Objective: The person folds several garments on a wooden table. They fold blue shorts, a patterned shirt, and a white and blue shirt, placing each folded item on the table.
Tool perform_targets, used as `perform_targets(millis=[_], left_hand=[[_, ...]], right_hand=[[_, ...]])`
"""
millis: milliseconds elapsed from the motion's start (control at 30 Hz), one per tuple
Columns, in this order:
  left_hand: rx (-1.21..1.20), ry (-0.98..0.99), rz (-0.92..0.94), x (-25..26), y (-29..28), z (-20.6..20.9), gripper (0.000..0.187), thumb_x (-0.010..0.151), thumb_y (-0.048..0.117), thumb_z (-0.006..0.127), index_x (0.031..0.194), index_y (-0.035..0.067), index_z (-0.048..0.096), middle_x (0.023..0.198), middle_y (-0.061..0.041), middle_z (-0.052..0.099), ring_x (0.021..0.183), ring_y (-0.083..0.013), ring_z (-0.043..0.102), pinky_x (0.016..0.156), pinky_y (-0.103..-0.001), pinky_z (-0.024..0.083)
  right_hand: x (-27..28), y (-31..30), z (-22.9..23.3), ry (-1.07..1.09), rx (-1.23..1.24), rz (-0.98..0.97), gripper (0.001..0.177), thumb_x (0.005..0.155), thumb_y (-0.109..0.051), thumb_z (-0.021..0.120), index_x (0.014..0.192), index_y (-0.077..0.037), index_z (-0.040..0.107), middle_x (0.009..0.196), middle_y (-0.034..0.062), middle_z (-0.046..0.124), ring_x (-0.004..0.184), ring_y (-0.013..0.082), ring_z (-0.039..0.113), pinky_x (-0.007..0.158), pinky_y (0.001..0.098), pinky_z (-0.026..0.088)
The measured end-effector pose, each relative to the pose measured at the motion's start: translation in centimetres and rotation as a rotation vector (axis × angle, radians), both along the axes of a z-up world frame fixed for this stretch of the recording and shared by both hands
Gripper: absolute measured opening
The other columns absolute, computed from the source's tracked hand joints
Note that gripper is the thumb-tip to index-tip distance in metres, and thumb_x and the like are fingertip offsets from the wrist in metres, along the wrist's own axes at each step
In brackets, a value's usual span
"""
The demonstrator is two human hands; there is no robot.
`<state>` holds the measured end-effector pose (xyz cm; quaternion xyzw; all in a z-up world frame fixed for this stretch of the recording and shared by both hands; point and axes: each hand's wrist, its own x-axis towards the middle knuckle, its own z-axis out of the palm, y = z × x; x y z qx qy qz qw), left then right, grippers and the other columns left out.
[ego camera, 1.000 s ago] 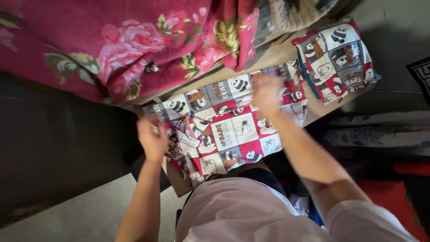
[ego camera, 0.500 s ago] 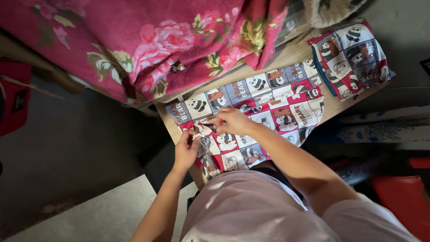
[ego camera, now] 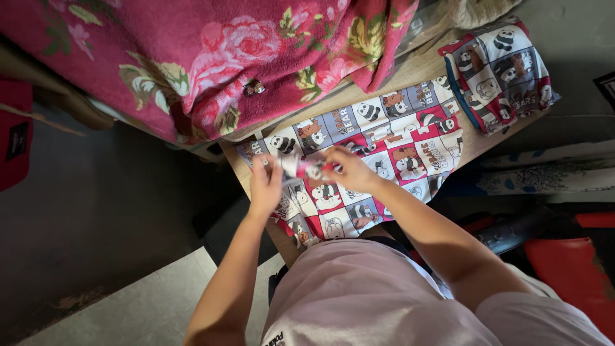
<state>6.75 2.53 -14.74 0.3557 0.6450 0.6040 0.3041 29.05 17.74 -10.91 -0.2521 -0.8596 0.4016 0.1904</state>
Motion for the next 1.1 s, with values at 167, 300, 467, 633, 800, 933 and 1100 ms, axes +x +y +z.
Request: perform_targets(millis=[167, 300, 467, 633, 800, 933, 1100], left_hand=[[-0.075, -0.089, -0.001, -1.6, 3.0, 0.2, 0.052, 0.093, 0.015, 0.074, 0.134, 0.012, 0.042, 0.086, -0.010, 0.071, 0.075, -0.0134, 0.065, 0.067, -0.029, 0.053], [-0.018, 0.189, -0.116, -1.9, 2.4, -1.8, 0.034, 0.096, 0.011, 0.071, 0.125, 0.015, 0.054, 0.096, -0.009, 0.076, 0.078, -0.0170, 0.071, 0.072, -0.030, 0.055], [-0.117, 0.724, -0.173, -2.3, 1.4, -1.0, 0.032, 0.087, 0.008, 0.073, 0.115, 0.024, 0.070, 0.120, -0.007, 0.073, 0.097, -0.0312, 0.073, 0.081, -0.039, 0.058], [-0.455, 0.949, -0.114, 1.2, 0.0, 3.4, 0.051, 0.089, 0.029, 0.074, 0.137, 0.019, 0.061, 0.152, -0.011, 0.047, 0.119, -0.0388, 0.060, 0.098, -0.054, 0.047], [-0.298, 1.029, -0.122, 4.7, -3.6, 4.6, 0.069, 0.093, 0.051, 0.060, 0.152, 0.016, 0.049, 0.162, -0.018, 0.033, 0.146, -0.0450, 0.032, 0.113, -0.065, 0.026], [-0.358, 1.057, -0.089, 5.8, -3.3, 4.4, 0.080, 0.092, 0.060, 0.053, 0.156, 0.014, 0.040, 0.165, -0.019, 0.023, 0.150, -0.0477, 0.019, 0.116, -0.067, 0.013], [-0.352, 1.101, -0.207, 7.4, 2.5, 4.5, 0.076, 0.097, 0.061, 0.051, 0.160, 0.020, 0.038, 0.171, -0.013, 0.018, 0.156, -0.0397, 0.015, 0.122, -0.066, 0.008]], right_hand=[[-1.9, 2.1, -3.1, 0.115, -0.923, -0.339, 0.036, 0.086, -0.005, 0.078, 0.115, -0.001, 0.056, 0.095, 0.0135, 0.066, 0.084, 0.0214, 0.065, 0.067, 0.0329, 0.048], [-1.7, 2.5, -2.9, 0.332, -0.926, -0.314, 0.050, 0.080, -0.001, 0.077, 0.120, -0.005, 0.048, 0.096, 0.0110, 0.067, 0.086, 0.0209, 0.069, 0.073, 0.0328, 0.055], [-2.3, 2.0, -2.2, -0.093, -0.270, -0.381, 0.050, 0.087, -0.008, 0.077, 0.129, -0.007, 0.051, 0.099, 0.0140, 0.072, 0.086, 0.0182, 0.069, 0.075, 0.0314, 0.055], [3.4, 3.2, -4.2, 0.084, -0.052, -0.643, 0.026, 0.097, -0.011, 0.068, 0.123, -0.009, 0.063, 0.101, 0.0111, 0.074, 0.085, 0.0165, 0.071, 0.076, 0.0317, 0.056], [17.4, 6.4, -4.4, 0.417, 0.468, -1.383, 0.013, 0.103, -0.004, 0.070, 0.115, -0.002, 0.065, 0.099, 0.0023, 0.064, 0.084, 0.0124, 0.060, 0.074, 0.0303, 0.053], [22.5, 5.8, -2.7, 0.317, -0.529, -1.387, 0.023, 0.095, -0.019, 0.073, 0.108, -0.001, 0.071, 0.075, 0.0000, 0.061, 0.058, 0.0140, 0.045, 0.051, 0.0319, 0.035], [20.6, 6.3, 0.7, 0.120, -0.469, -1.186, 0.026, 0.093, -0.015, 0.081, 0.106, 0.004, 0.069, 0.089, 0.0083, 0.070, 0.071, 0.0150, 0.061, 0.063, 0.0334, 0.048]])
